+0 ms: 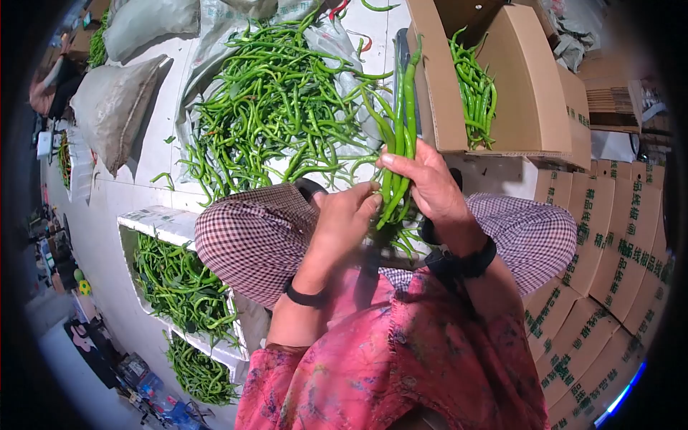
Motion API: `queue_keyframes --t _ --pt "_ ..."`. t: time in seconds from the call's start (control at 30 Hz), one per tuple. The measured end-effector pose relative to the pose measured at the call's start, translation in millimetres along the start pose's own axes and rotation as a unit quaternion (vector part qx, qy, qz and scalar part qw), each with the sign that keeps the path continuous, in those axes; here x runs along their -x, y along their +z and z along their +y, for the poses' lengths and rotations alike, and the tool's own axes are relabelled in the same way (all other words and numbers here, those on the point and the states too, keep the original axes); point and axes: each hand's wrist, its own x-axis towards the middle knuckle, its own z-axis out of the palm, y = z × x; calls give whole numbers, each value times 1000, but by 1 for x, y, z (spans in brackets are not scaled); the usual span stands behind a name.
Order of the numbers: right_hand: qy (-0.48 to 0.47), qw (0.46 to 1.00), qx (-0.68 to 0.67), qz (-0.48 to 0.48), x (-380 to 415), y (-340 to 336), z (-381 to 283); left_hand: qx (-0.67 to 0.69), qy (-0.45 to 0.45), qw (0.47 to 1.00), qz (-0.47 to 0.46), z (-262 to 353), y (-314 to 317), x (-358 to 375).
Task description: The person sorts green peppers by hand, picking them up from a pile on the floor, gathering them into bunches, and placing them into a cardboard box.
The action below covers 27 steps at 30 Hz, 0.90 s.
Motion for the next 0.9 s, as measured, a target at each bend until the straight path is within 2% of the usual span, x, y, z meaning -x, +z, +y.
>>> queue_keyframes --t 0.03,0.1,0.13,0.17,0.23,0.3,0.4,0.43,0.5,0.57,0.63,0.7,0.77,0.8,0.9 --pt "20 1000 -11 -8 0 -1 -4 0 -2 1000 -5 1 0 -1" --pt "47 998 -35 -26 0 -3 -5 205 -20 967 147 7 -4 -5" --pt "52 997 -45 -27 1 -2 -6 313 8 941 131 12 -10 -7" --pt "55 996 -55 -32 2 1 -8 341 4 935 101 19 -13 -7" --pt "64 995 -72 -35 0 2 -5 227 -2 971 70 27 0 -7" --pt "68 993 -88 -39 -3 3 -2 273 20 960 65 30 4 -7" --pt "25 997 -45 -55 -2 -1 3 406 7 911 67 27 4 -7" --pt "21 997 -43 -56 0 0 3 405 11 912 67 25 6 -8" --pt "-48 996 69 -36 5 5 1 378 50 915 132 21 10 -9" --pt "-44 995 77 -39 8 8 -2 379 49 913 144 24 10 -7" --pt "-45 993 100 -35 9 10 -4 350 92 918 165 22 11 -7" --pt "-51 992 106 -39 10 10 -3 335 84 921 180 25 11 -5" --pt "-66 991 111 -34 11 11 -4 281 113 927 223 25 10 -5" --pt "-67 991 112 -36 12 11 -5 272 128 933 199 20 8 -4" --pt "-99 993 63 -1 12 8 -4 297 106 923 219 15 8 -2"
